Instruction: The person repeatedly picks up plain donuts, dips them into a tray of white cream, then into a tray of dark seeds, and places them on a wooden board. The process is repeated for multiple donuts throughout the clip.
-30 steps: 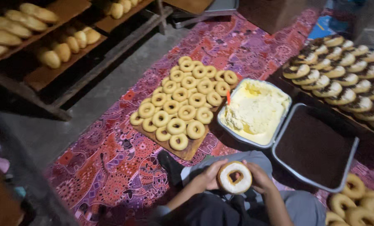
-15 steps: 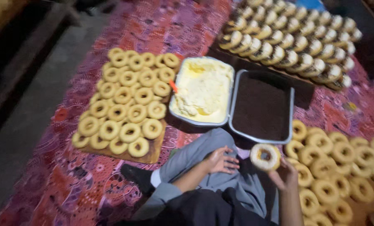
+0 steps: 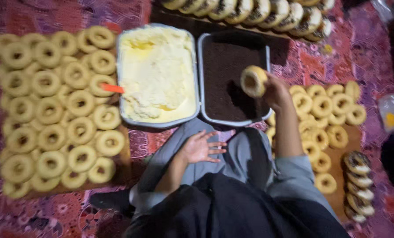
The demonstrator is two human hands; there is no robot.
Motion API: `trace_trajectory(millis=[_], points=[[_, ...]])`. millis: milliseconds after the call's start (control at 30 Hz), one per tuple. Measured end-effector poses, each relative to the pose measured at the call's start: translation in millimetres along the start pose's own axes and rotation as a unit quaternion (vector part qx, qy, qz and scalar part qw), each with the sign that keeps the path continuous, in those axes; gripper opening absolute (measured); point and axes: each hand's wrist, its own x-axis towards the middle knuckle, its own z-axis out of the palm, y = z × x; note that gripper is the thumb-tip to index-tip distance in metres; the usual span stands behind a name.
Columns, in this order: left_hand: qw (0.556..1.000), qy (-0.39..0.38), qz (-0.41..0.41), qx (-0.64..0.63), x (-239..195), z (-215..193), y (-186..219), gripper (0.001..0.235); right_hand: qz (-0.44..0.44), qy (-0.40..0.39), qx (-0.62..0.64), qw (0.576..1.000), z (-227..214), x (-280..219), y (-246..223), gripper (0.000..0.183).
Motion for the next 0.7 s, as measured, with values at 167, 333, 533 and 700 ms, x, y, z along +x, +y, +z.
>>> trace_trajectory(millis=[167, 333, 533, 700], points=[[1.0, 0.026, -0.007, -0.014, -4, 11, 1, 0.047, 0.021, 0.037, -0.079, 0.996, 39, 22, -12, 0.052], [1.0, -0.002, 0.0, -0.023, -4, 18, 7, 0.046, 0.014, 0.081, -0.414, 0.907, 69, 28, 33, 0.045], [1.0, 0.001, 0.01, -0.024, -5, 13, -2, 0.046, 0.045, 0.029, -0.523, 0.851, 68, 6, 68, 0.04], [1.0, 0.014, 0.012, -0.011, -5, 15, 1, 0.048, -0.13, -0.002, -0.701, 0.701, 57, -17, 53, 0.039]])
